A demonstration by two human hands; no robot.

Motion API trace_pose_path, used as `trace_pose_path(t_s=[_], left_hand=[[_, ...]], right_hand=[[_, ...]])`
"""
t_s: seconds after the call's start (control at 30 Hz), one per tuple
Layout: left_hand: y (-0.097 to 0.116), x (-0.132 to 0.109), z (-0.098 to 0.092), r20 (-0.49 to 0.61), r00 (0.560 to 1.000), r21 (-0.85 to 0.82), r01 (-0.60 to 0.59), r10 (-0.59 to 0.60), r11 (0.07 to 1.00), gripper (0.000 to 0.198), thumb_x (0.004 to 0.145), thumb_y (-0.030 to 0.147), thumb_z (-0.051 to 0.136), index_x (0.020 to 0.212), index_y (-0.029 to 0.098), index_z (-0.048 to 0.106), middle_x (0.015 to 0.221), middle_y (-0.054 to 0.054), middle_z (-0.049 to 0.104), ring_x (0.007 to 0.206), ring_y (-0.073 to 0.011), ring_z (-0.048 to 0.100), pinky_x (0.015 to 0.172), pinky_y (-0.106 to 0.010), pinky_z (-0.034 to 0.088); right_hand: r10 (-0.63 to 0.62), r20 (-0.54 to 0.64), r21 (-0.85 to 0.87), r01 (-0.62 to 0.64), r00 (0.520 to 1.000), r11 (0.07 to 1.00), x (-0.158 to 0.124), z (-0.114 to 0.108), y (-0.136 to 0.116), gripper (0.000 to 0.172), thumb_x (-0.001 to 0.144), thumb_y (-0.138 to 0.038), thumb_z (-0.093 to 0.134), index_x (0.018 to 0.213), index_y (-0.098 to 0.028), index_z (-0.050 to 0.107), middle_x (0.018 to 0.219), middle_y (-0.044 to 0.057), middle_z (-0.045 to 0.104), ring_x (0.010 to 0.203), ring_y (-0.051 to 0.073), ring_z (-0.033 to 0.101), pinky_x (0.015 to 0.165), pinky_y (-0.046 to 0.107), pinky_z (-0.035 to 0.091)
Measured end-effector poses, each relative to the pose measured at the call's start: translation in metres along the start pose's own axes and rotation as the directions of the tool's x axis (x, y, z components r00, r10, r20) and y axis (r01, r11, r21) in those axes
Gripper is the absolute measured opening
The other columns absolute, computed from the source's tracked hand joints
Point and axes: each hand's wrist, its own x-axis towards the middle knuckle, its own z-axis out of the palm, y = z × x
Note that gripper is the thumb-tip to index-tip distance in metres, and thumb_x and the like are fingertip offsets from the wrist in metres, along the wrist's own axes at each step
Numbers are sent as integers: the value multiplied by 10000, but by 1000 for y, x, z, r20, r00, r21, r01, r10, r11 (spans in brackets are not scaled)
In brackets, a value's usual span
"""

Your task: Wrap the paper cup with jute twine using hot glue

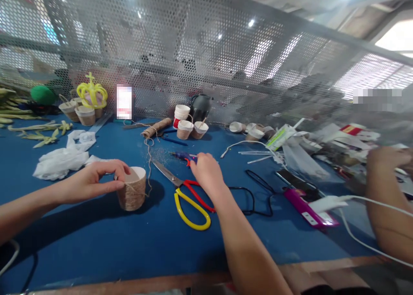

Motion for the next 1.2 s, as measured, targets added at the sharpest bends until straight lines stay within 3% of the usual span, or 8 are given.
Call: trace_pose_path(t_s=[0.07, 0.2, 0.33, 0.47, 0.67, 0.77, 0.97, 1.2], left_hand=[[0, 0, 0, 8, 1000, 11, 1, -1, 1000, 158, 805, 254, 486, 715, 140, 547, 896, -63, 608, 866, -162, 557, 805, -287, 413], [0, 0, 0, 3, 1000, 28, 3, -3, 1000, 162, 802, 263, 486, 719, 141, 551, 912, -63, 619, 862, -159, 563, 804, -281, 415], [-2, 2, 0, -48, 996, 5, 72, -71, 997, 183, 795, 293, 486, 735, 137, 561, 876, -62, 633, 824, -163, 572, 759, -276, 433], [-4, 3, 1, -65, 989, -61, 130, -134, 990, 209, 788, 322, 488, 734, 132, 555, 826, -57, 638, 765, -157, 574, 709, -265, 448], [-10, 4, 4, -143, 977, -117, 143, -159, 983, 197, 782, 311, 495, 715, 131, 539, 831, -61, 639, 766, -156, 579, 708, -269, 457], [-13, 5, 5, -212, 965, -107, 133, -153, 985, 187, 771, 306, 508, 715, 130, 538, 830, -64, 634, 792, -165, 572, 728, -284, 454], [-16, 6, 9, -223, 951, -153, 181, -212, 972, 200, 758, 322, 520, 713, 128, 542, 834, -64, 632, 778, -162, 565, 720, -287, 450], [-19, 6, 9, -235, 943, -169, 200, -237, 965, 199, 754, 323, 538, 717, 129, 557, 834, -58, 643, 769, -158, 568, 732, -288, 454]], right_hand=[[52, 97, -10, -52, 994, 999, 12, 6, 16, 49, 729, -169, 607, 718, -123, 617, 798, 125, 613, 815, 255, 576, 757, 402, 431], [127, 186, 48, -138, 974, 989, 22, 16, 26, 215, 847, -279, 496, 1019, -166, 555, 1043, 65, 566, 867, 164, 565, 742, 351, 472], [141, 144, 248, -174, 980, 953, 18, 11, 15, 140, 760, -198, 573, 873, -116, 561, 731, 50, 616, 658, 164, 594, 632, 320, 477], [65, 95, 509, -104, 993, 855, 1, -6, -7, 140, 756, -247, 531, 857, -150, 525, 710, 30, 603, 626, 132, 582, 588, 263, 471], [-178, 248, 744, -70, 952, 665, -41, -20, -37, 216, 729, -359, 576, 688, -147, 568, 517, -31, 514, 424, 70, 445, 427, 211, 380], [-245, 228, 717, 7, 942, 698, -56, -19, -47, 226, 767, -354, 541, 813, -146, 615, 456, -46, 488, 398, 78, 437, 400, 209, 369], [-292, 141, 472, 196, 946, 860, -68, -16, -50, 263, 751, -351, 530, 540, -194, 521, 430, -13, 535, 408, 126, 516, 472, 262, 447], [-433, -26, 246, 425, 901, 871, -68, -15, -47, 147, 736, -326, 519, 647, -227, 581, 587, 27, 620, 549, 189, 576, 562, 316, 470]])
